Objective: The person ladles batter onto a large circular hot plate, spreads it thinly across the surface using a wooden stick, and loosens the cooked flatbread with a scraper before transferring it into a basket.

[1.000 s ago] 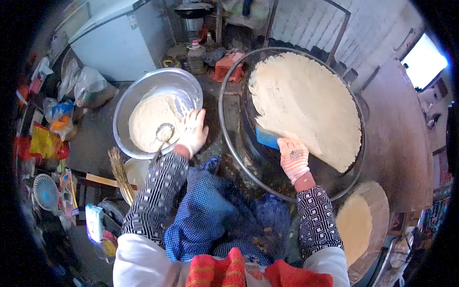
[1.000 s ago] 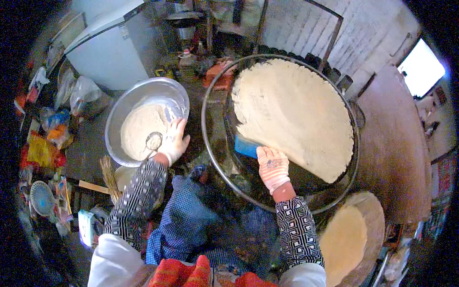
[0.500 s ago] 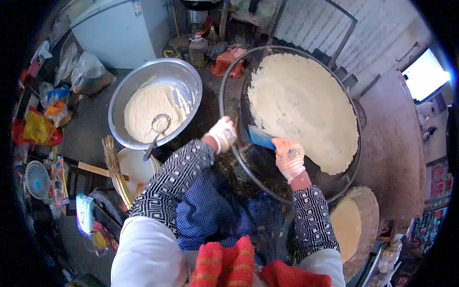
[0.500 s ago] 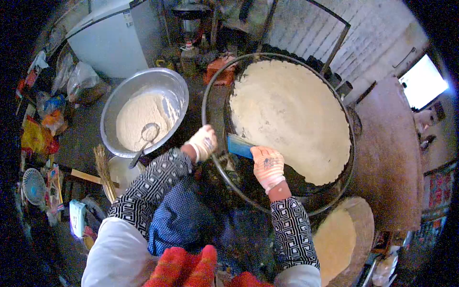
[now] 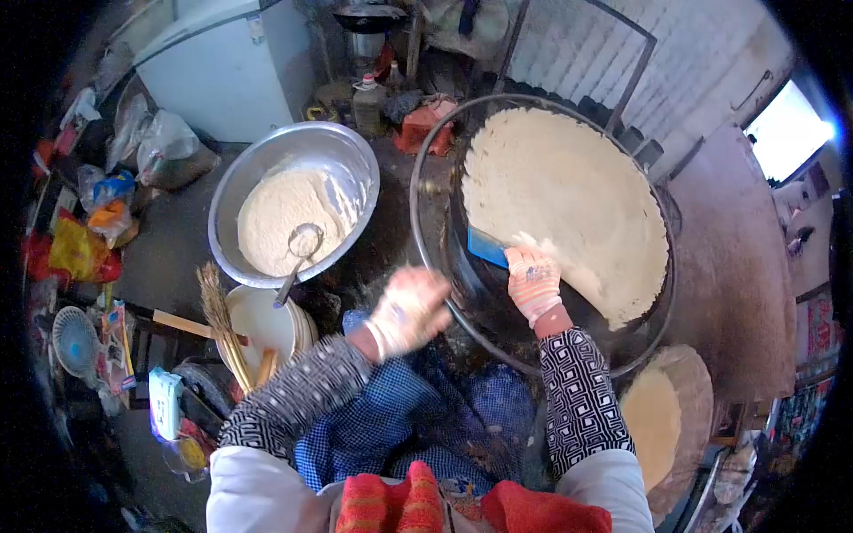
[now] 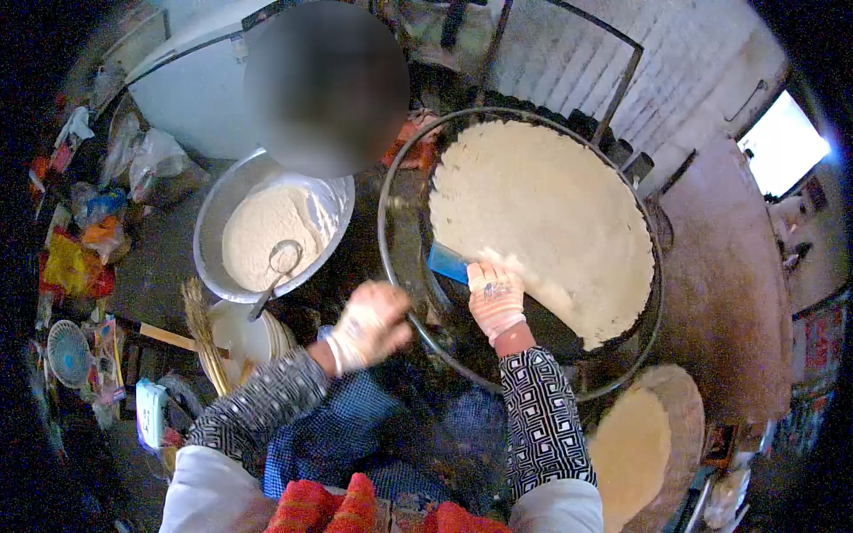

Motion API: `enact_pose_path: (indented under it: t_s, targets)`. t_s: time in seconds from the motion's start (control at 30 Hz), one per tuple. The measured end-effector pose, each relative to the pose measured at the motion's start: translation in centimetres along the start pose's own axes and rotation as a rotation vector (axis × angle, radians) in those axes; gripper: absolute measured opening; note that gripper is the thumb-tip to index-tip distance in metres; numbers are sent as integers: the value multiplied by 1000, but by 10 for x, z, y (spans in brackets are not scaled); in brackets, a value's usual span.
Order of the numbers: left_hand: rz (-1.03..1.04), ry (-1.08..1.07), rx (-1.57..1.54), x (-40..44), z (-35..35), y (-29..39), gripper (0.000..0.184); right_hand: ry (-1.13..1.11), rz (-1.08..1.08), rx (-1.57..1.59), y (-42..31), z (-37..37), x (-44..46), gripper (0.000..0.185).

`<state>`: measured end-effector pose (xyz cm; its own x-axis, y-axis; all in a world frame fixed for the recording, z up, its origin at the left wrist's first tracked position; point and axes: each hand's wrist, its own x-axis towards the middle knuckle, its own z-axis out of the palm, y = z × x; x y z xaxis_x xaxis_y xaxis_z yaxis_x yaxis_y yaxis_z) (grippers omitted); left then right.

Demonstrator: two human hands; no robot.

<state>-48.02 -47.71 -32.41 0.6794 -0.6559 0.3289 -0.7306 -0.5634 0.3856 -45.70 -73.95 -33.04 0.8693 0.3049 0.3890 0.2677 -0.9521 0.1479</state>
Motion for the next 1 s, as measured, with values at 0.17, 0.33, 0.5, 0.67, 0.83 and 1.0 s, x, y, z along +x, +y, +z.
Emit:
enact_pose_path:
  t_s: [0.17, 0.33, 0.5, 0.67, 0.83, 1.0]
  targets:
    - [5, 139, 187, 49, -19, -114, 51, -26, 5, -13, 3, 2, 1, 19]
    - [318, -415, 480, 74, 5, -117, 58, -68, 10, -54, 3, -2, 1, 20]
    - [236, -345, 309, 24, 45, 9, 42, -96, 50, -40, 0, 2, 2, 23]
    - [205, -189, 166, -21, 83, 180, 43, -161, 109, -49, -9, 2, 13, 23]
    - [314, -597, -91, -31, 35, 168, 38, -142, 131, -59, -5, 7, 9, 23]
    - [-123, -16, 40, -11, -13, 24, 12, -161, 167, -74, -4, 6, 9, 24]
